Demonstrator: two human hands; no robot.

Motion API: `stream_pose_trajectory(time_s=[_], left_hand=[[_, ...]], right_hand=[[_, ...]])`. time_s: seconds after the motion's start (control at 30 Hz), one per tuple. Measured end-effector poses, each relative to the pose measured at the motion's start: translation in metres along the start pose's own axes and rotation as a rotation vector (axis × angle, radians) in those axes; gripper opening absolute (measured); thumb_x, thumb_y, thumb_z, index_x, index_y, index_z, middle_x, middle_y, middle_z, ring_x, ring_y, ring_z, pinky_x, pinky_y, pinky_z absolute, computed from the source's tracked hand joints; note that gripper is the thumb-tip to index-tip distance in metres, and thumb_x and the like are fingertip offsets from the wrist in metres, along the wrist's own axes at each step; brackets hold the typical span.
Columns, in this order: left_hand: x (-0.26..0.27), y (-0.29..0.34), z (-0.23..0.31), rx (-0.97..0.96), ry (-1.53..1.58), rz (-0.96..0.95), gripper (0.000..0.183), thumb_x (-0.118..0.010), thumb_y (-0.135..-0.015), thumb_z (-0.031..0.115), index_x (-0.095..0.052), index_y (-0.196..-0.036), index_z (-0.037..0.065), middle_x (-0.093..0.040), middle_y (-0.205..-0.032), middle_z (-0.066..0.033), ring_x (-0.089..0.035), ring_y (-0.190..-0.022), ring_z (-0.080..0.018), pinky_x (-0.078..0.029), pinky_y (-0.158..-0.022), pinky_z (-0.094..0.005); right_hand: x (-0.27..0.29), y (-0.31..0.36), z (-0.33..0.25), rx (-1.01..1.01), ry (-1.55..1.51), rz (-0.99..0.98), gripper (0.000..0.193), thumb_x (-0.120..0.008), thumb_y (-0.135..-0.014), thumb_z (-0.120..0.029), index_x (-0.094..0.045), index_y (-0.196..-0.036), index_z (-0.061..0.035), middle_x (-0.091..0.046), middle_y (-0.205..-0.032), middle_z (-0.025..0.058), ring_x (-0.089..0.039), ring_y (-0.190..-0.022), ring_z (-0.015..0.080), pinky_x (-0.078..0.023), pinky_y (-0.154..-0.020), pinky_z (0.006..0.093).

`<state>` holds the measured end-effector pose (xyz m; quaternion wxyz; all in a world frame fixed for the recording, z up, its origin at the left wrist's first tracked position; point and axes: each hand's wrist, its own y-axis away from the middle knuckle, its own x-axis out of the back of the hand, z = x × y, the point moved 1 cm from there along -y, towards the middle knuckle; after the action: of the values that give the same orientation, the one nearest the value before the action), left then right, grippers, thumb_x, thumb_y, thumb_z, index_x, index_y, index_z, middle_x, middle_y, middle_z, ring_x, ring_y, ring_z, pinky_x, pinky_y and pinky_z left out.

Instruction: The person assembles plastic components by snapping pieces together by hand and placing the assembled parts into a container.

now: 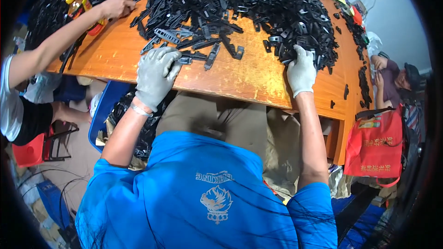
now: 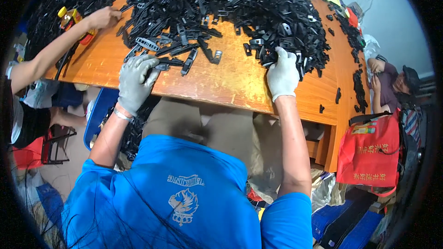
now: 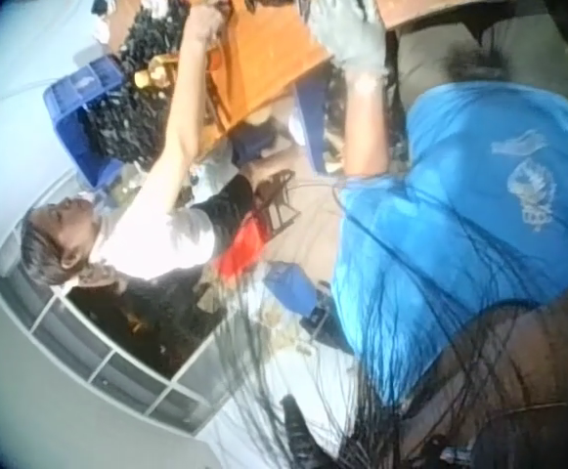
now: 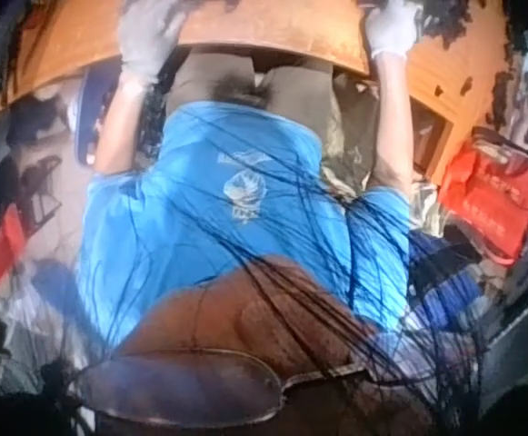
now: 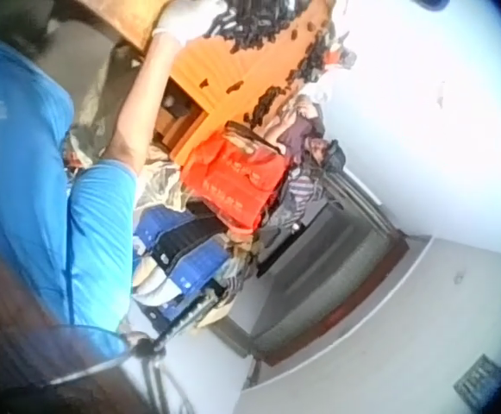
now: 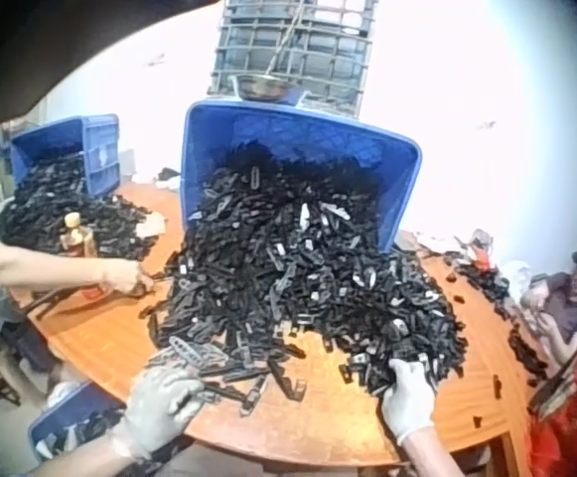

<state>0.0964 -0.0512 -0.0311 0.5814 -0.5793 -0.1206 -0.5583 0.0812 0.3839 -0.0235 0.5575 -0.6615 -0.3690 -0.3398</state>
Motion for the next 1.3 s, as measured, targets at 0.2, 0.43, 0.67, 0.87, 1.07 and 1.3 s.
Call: stream_pose_trajectory(time_s=[0.2,0.43,0.67,0.87,1.07,1.3], left_hand=[[0.0,0.002,0.001,-0.003,-0.025,0.032,0.023,-0.083,-0.091,0.019,-0.077,-0.113,0.012,-0.076,-0.118,-0.0067,-0.07,-0.113,-0.0321,-0.052,-0.098,-0.0451],[0.003,0.003,0.007,-0.034,-0.005,0.061,0.023,-0.084,-0.089,0.018,-0.077,-0.11,0.012,-0.075,-0.112,-0.0059,-0.069,-0.108,-0.0305,-0.052,-0.094,-0.0437],[0.011,0.01,0.016,0.016,0.013,-0.022,0.021,-0.082,-0.089,0.019,-0.077,-0.108,0.012,-0.075,-0.108,-0.0055,-0.069,-0.105,-0.03,-0.053,-0.089,-0.0452],[0.01,0.006,0.015,-0.007,0.041,-0.068,0.021,-0.079,-0.093,0.022,-0.078,-0.11,0.011,-0.075,-0.099,-0.0097,-0.07,-0.097,-0.033,-0.052,-0.084,-0.0463],[0.018,0.01,0.018,0.048,0.013,-0.082,0.029,-0.079,-0.092,0.022,-0.076,-0.119,0.011,-0.074,-0.098,-0.0125,-0.071,-0.097,-0.0351,-0.054,-0.086,-0.0479],[0.013,0.02,0.021,0.01,0.026,-0.069,0.031,-0.077,-0.092,0.023,-0.074,-0.122,0.013,-0.074,-0.103,-0.01,-0.07,-0.099,-0.0342,-0.055,-0.087,-0.0481]], right_hand=[[-0.01,0.007,-0.076,0.21,-0.194,-0.018,0.039,-0.071,-0.094,-0.005,-0.067,-0.132,-0.0159,-0.066,-0.126,0.0171,-0.073,-0.101,0.0399,-0.062,-0.084,0.0486],[-0.017,-0.009,-0.103,0.328,-0.385,0.047,0.034,-0.076,-0.096,-0.009,-0.07,-0.129,-0.0126,-0.067,-0.13,0.0178,-0.073,-0.106,0.0395,-0.062,-0.089,0.0458],[0.016,0.016,-0.115,0.383,-0.4,-0.155,0.022,-0.076,-0.096,-0.011,-0.076,-0.117,-0.0152,-0.071,-0.119,0.0085,-0.075,-0.093,0.0326,-0.062,-0.079,0.0424],[0.014,0.015,-0.14,0.533,-0.163,-0.39,0.026,-0.065,-0.098,-0.008,-0.074,-0.121,-0.0153,-0.068,-0.127,0.011,-0.074,-0.102,0.035,-0.063,-0.084,0.0461],[0.02,-0.003,-0.146,0.701,-0.095,-0.512,0.013,-0.06,-0.098,-0.004,-0.068,-0.108,-0.0066,-0.065,-0.117,0.0165,-0.074,-0.1,0.0387,-0.062,-0.084,0.0502],[0.027,0.017,-0.16,0.533,-0.616,-0.337,0.023,-0.074,-0.086,-0.002,-0.068,-0.108,-0.0047,-0.066,-0.104,0.0162,-0.069,-0.089,0.0366,-0.057,-0.078,0.0447]])
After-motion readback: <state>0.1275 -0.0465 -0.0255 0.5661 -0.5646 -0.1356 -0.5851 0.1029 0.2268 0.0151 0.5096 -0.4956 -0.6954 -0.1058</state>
